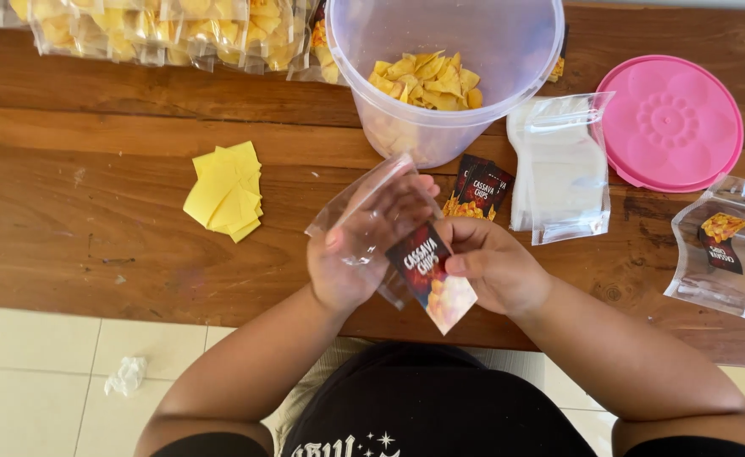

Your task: Packaging cassava chips into small plastic bags from a large container and adding labels.

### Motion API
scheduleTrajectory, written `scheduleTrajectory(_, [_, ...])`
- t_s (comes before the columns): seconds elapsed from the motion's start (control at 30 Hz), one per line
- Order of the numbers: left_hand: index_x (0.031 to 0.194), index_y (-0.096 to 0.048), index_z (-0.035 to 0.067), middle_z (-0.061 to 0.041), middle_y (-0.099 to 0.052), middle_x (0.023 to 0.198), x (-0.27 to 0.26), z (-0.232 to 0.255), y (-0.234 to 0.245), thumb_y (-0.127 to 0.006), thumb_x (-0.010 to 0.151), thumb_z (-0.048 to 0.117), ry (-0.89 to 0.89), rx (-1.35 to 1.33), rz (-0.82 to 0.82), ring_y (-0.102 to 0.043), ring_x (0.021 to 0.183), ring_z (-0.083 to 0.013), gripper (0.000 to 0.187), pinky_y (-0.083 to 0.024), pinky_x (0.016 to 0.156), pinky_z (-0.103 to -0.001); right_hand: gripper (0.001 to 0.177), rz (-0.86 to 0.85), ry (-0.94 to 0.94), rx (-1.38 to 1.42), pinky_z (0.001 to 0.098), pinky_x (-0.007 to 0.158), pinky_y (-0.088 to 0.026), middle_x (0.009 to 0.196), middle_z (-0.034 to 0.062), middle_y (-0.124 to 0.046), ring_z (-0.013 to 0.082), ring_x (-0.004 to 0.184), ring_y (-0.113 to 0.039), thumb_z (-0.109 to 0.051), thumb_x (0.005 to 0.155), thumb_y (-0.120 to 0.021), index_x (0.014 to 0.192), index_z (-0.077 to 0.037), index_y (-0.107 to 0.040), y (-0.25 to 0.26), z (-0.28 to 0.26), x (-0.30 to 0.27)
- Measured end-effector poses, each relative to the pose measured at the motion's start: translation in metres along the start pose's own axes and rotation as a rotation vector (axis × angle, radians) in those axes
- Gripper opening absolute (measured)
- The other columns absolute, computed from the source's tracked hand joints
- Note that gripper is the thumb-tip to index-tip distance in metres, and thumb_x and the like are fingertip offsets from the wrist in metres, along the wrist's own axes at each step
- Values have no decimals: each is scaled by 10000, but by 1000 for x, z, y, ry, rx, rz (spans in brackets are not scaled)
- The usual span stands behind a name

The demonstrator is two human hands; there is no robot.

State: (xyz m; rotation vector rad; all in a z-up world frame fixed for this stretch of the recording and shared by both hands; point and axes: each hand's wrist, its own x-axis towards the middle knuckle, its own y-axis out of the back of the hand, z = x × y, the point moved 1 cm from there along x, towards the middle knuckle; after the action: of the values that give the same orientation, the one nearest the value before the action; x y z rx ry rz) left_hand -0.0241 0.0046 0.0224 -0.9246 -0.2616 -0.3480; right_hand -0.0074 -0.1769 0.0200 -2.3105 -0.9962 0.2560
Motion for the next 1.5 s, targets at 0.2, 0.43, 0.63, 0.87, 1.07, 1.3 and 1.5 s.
scheduleTrajectory(0.2, [1558,-250,-99,-298,-470,1405,24,-14,-9,-627,760,645,40,17,-137,-440,1370,-362,1154,-293,1198,-478,230,29,254,-283,296,585,-468,780,147,-625,194,687,-586,-39,800,-779,739,19,-565,-17,-17,-1])
scheduleTrajectory(0.43, [1513,-316,-96,-230,-520,1356,14,-14,20,-574,776,537,205,-127,-14,-508,1295,-310,1005,-466,1051,-431,135,303,1,-566,295,542,-465,647,133,-643,183,608,-578,-30,809,-798,777,51,-694,17,-10,-11])
scheduleTrajectory(0.63, [1523,-288,-106,-240,-460,1419,12,-12,14,-615,726,525,201,-149,-49,-425,1358,-317,1068,-334,1170,-473,174,299,-111,-413,267,455,-550,627,159,-639,179,591,-615,-28,806,-817,764,110,-720,11,-6,-10])
scheduleTrajectory(0.87, [1535,-280,-110,-272,-439,1454,7,-16,15,-683,650,534,215,-206,-60,-402,1387,-341,1166,-320,1188,-504,127,426,-57,-491,247,442,-557,608,148,-638,153,558,-621,11,789,-813,780,100,-723,-1,-8,-13])
scheduleTrajectory(1.07, [1546,-267,-106,-285,-431,1463,7,-21,22,-686,642,495,194,-261,-61,-435,1350,-366,1164,-357,1157,-525,112,560,-9,-619,239,447,-535,582,151,-638,151,537,-607,13,772,-818,793,86,-735,-14,-17,-12])
scheduleTrajectory(1.3, [1557,-264,-86,-297,-422,1470,5,-18,26,-722,606,454,240,-310,-45,-477,1306,-399,1185,-388,1135,-533,128,631,-41,-671,256,452,-559,580,169,-660,149,536,-615,7,742,-843,803,76,-754,-16,-19,-12])
scheduleTrajectory(1.5, [1551,-272,-87,-316,-371,1507,6,-20,26,-737,596,444,237,-301,-35,-451,1347,-425,1187,-378,1147,-544,139,670,-58,-662,269,449,-574,589,176,-667,163,543,-629,-5,746,-846,808,80,-756,-18,-18,-10])
